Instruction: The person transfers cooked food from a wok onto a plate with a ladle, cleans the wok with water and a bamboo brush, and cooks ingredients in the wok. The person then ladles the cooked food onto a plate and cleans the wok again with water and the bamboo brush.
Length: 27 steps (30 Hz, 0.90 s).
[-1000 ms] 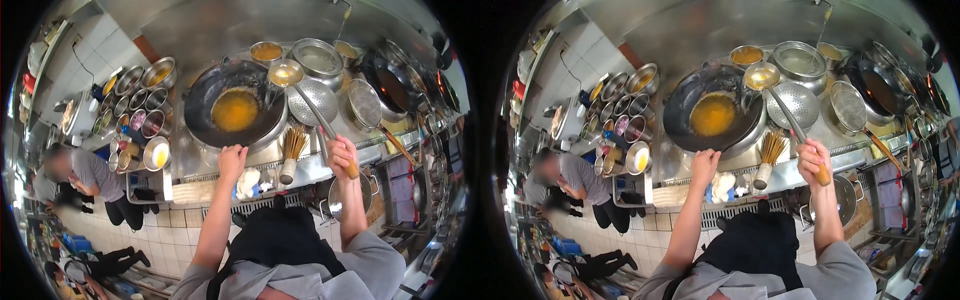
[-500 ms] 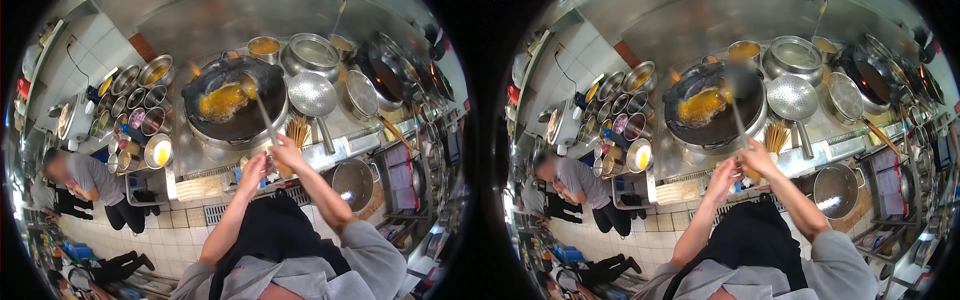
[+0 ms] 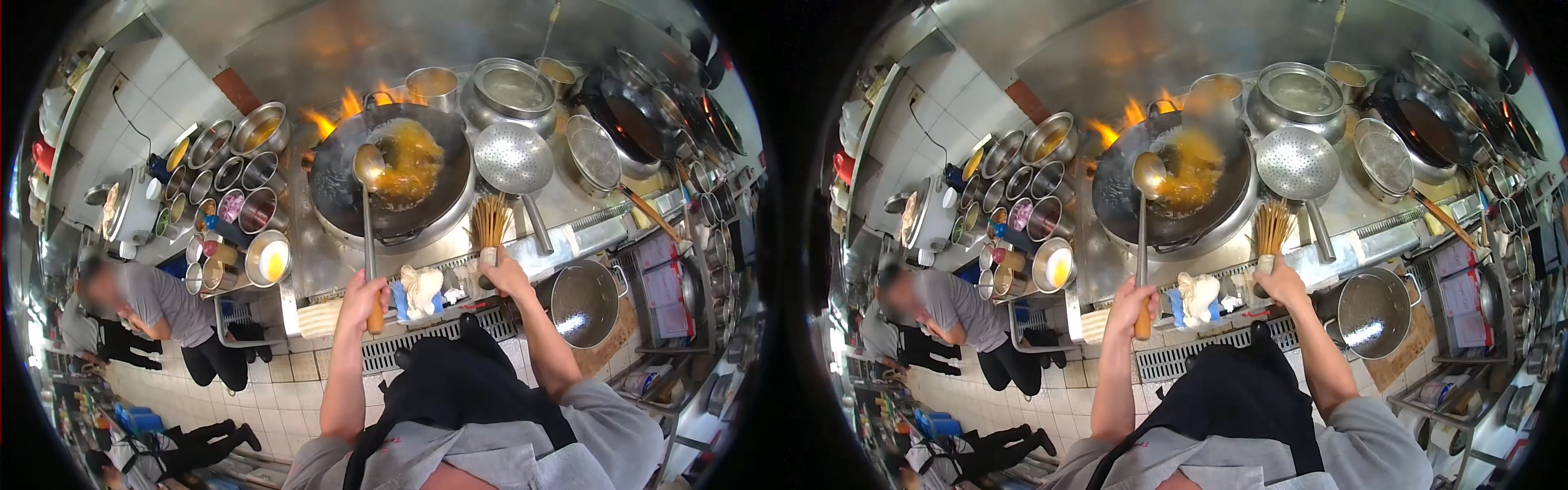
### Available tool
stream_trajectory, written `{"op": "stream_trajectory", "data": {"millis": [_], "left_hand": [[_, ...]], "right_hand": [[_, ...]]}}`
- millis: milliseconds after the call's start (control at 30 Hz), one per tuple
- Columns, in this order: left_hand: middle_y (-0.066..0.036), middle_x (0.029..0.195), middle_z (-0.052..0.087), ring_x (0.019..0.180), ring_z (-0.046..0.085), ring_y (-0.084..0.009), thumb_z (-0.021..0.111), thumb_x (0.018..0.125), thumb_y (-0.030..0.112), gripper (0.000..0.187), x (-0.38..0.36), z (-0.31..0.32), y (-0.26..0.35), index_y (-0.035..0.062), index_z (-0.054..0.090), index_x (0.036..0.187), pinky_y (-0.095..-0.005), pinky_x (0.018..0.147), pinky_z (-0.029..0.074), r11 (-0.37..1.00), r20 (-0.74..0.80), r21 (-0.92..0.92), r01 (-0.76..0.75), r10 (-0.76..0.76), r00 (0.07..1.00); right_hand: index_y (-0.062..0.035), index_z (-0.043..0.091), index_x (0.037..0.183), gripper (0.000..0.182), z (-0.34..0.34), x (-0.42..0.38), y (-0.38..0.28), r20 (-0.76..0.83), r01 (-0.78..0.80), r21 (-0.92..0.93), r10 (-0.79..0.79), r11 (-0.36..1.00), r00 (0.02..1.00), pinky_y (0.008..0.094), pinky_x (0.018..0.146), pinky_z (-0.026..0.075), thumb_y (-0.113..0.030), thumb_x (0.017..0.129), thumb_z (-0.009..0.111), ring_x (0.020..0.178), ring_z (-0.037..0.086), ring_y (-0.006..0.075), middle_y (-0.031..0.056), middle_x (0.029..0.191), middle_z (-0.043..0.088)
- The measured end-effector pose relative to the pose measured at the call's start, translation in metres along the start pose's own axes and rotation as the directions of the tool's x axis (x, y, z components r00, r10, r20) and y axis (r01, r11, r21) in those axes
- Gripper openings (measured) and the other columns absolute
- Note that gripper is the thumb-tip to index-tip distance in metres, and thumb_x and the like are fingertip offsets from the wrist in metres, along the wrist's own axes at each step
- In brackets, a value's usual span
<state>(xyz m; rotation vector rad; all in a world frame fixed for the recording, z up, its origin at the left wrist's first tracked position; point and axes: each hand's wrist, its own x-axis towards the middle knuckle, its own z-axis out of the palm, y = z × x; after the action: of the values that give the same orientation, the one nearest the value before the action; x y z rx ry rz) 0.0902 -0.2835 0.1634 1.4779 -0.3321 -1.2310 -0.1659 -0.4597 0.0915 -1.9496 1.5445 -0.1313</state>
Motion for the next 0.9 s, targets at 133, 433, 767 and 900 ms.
{"op": "stream_trajectory", "data": {"millis": [133, 433, 767, 900], "left_hand": [[-0.019, 0.072, 0.061, 0.066, 0.065, -0.0287, 0.051, 0.089, 0.008, 0.053, -0.003, -0.02, -0.033, -0.0046, 0.032, 0.137, -0.0414, 0.049, 0.051, 0.514, -0.05, 0.846, -0.142, 0.341, 0.939], [-0.01, 0.083, 0.053, 0.053, 0.046, -0.0094, 0.05, 0.096, 0.012, 0.044, -0.018, -0.029, -0.008, 0.0029, 0.038, 0.137, -0.0216, 0.043, 0.04, 0.654, 0.347, -0.671, 0.349, -0.139, 0.927], [-0.011, 0.088, 0.051, 0.06, 0.044, -0.0098, 0.049, 0.099, 0.016, 0.039, -0.002, -0.038, 0.007, -0.0015, 0.044, 0.133, -0.0213, 0.044, 0.039, 0.504, 0.4, -0.778, 0.375, -0.063, 0.914], [-0.009, 0.084, 0.052, 0.059, 0.044, -0.0093, 0.05, 0.099, 0.016, 0.037, 0.004, -0.039, 0.007, -0.0012, 0.045, 0.131, -0.0219, 0.044, 0.038, 0.575, 0.391, -0.738, 0.353, -0.062, 0.918]], "right_hand": [[0.0035, 0.035, 0.141, 0.072, 0.001, -0.001, 0.015, 0.24, -0.225, 0.686, 0.076, 0.691, 0.968, 0.0327, 0.034, 0.044, -0.028, 0.081, 0.059, 0.043, 0.059, 0.0251, 0.0165, 0.077, 0.065], [-0.0007, 0.023, 0.15, 0.069, -0.06, -0.033, -0.081, -0.012, 0.178, 0.836, -0.307, 0.519, 0.952, 0.0327, 0.063, 0.056, -0.008, 0.087, 0.051, 0.079, 0.067, 0.0203, 0.0164, 0.121, 0.059], [-0.014, 0.071, 0.093, 0.021, -0.021, 0.137, -0.191, -0.091, 0.674, -0.613, -0.884, 0.413, 0.458, 0.0416, 0.053, 0.051, -0.022, 0.076, 0.062, 0.062, 0.067, 0.0279, 0.0153, 0.072, 0.067], [-0.0137, 0.069, 0.088, 0.015, -0.044, 0.159, -0.194, -0.013, 0.661, -0.584, -0.82, 0.471, 0.573, 0.042, 0.054, 0.052, -0.021, 0.077, 0.061, 0.062, 0.067, 0.0297, 0.0131, 0.065, 0.065]]}}
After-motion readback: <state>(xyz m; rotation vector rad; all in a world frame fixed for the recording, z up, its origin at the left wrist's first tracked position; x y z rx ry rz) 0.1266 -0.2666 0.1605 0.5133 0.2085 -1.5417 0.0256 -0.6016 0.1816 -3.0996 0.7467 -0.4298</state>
